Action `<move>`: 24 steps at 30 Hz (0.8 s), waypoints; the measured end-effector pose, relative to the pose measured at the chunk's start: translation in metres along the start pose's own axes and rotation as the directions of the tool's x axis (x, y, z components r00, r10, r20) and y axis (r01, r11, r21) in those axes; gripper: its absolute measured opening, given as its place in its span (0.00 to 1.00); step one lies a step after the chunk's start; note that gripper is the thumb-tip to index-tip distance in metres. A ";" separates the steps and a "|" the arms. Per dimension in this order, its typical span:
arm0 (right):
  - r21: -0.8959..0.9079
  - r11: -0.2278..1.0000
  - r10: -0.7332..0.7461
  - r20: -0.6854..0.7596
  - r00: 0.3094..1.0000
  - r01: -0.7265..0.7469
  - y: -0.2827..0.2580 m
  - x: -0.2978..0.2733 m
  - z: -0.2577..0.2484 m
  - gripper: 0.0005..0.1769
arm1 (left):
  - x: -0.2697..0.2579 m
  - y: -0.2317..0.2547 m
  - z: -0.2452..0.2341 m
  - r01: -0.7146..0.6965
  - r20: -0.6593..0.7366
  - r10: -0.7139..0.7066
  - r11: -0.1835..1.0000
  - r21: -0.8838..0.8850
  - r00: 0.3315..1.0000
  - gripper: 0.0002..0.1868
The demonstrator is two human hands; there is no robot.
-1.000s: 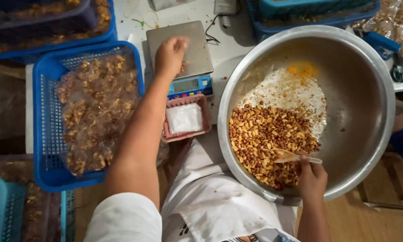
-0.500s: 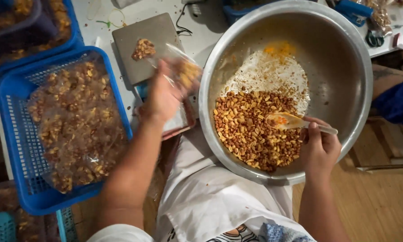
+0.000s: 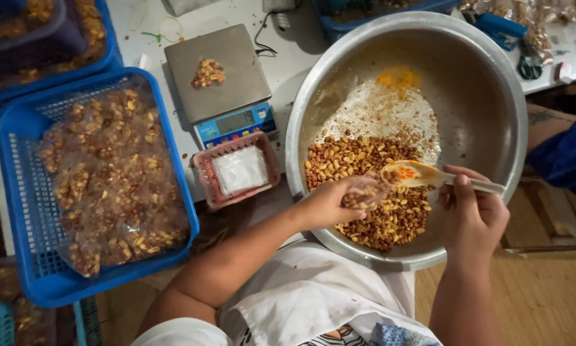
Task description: Scooping roasted peanuts from a large metal bowl into small plastic bags for individual packaging.
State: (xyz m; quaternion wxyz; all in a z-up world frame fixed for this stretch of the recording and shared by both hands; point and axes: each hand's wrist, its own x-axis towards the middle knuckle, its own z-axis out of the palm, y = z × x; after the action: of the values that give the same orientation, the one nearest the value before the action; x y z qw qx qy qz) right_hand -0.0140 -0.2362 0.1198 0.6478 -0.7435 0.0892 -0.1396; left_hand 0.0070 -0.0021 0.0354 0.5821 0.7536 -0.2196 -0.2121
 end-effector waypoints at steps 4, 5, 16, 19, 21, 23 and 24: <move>0.016 1.000 0.009 0.013 1.000 -0.010 -0.007 -0.003 0.005 0.15 | 0.001 -0.017 0.003 -0.075 -0.051 0.073 0.997 -0.030 0.996 0.35; 0.018 1.000 0.010 0.019 1.000 -0.010 -0.004 -0.002 0.006 0.15 | -0.001 -0.013 0.002 -0.072 -0.057 0.070 0.997 -0.029 0.996 0.35; 0.017 0.996 -0.082 -0.005 0.997 0.082 0.004 0.005 0.008 0.12 | -0.007 0.007 -0.006 0.057 0.021 -0.057 0.998 -0.017 0.998 0.41; -0.024 0.997 -0.077 -0.031 0.997 0.077 0.003 0.005 0.011 0.10 | -0.007 0.002 -0.004 0.012 0.000 -0.012 0.996 -0.085 1.000 0.36; 0.014 0.999 -0.044 -0.054 0.998 0.045 0.021 0.012 0.001 0.10 | -0.014 0.006 -0.018 -0.018 0.016 0.024 0.951 -0.307 1.000 0.22; 0.055 0.998 -0.011 -0.074 0.997 0.015 0.034 0.016 -0.006 0.09 | -0.018 0.003 -0.043 -0.048 0.021 0.069 0.858 -0.511 0.997 0.10; -0.002 1.000 0.001 -0.101 0.995 -0.002 0.038 0.016 -0.009 0.09 | -0.019 -0.001 -0.061 -0.278 -0.237 0.183 0.834 -0.476 0.954 0.10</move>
State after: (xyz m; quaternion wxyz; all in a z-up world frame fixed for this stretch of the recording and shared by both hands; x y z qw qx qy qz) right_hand -0.0006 -0.2554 0.0849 0.6419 -0.7361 0.1226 -0.1765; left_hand 0.0265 0.0570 0.0493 0.7974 0.5592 -0.1921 -0.1205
